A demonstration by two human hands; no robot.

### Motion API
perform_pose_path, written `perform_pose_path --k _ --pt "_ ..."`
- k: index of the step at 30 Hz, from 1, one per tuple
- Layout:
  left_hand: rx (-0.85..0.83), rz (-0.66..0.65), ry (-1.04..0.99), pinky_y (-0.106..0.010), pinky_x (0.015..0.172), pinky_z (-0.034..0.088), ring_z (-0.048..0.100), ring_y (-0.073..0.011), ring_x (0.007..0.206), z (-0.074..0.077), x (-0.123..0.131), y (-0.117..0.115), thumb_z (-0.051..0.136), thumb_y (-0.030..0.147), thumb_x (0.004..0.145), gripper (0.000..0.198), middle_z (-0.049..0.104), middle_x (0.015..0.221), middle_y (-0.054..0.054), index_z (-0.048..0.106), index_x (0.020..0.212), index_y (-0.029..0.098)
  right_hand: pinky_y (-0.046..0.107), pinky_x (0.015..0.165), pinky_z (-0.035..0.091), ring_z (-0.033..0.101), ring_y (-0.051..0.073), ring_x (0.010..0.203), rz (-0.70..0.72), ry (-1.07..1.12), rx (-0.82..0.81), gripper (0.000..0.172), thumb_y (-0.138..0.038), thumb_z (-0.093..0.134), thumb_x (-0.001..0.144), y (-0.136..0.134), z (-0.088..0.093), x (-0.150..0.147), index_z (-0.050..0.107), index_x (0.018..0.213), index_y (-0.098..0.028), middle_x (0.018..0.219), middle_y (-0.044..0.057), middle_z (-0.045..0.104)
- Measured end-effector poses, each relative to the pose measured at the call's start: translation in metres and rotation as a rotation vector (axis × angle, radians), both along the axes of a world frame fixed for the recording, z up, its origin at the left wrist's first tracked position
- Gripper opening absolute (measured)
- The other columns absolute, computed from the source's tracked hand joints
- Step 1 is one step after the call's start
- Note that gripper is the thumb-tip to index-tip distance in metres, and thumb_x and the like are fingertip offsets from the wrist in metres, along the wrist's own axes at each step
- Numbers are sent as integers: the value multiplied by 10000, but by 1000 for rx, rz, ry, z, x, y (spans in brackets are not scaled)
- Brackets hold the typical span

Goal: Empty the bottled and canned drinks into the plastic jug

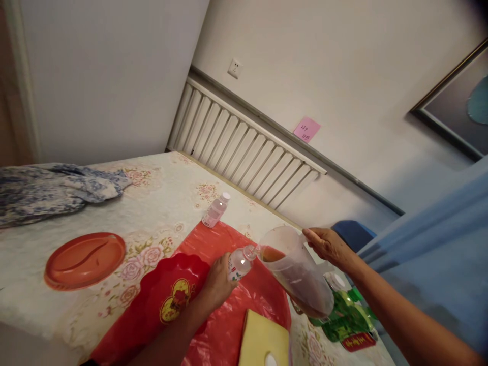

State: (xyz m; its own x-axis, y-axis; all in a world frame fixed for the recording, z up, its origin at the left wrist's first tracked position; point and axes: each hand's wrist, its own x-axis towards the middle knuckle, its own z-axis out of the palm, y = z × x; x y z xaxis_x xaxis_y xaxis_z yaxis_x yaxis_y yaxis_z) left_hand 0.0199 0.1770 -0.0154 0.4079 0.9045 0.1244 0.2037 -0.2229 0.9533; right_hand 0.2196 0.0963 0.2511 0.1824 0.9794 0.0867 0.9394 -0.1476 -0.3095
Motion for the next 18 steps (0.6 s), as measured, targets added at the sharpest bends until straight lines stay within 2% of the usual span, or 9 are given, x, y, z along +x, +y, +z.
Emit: perform_pose_path --k 5,18 --pt "101 53 -14 -309 855 442 562 -238 1033 -3 1 0 702 175 671 462 608 1084 -78 510 1089 211 229 423 253 306 94 417 3 -2 -26 524 -635 354 889 3 2 -2 475 602 -213 467 -56 351" --pt "107 57 -4 -297 833 448 572 -226 1007 -5 3 1 709 143 652 472 610 1059 -70 500 1070 206 232 443 259 324 95 451 20 -32 -68 530 -651 337 887 4 8 -8 440 608 -213 510 -48 364"
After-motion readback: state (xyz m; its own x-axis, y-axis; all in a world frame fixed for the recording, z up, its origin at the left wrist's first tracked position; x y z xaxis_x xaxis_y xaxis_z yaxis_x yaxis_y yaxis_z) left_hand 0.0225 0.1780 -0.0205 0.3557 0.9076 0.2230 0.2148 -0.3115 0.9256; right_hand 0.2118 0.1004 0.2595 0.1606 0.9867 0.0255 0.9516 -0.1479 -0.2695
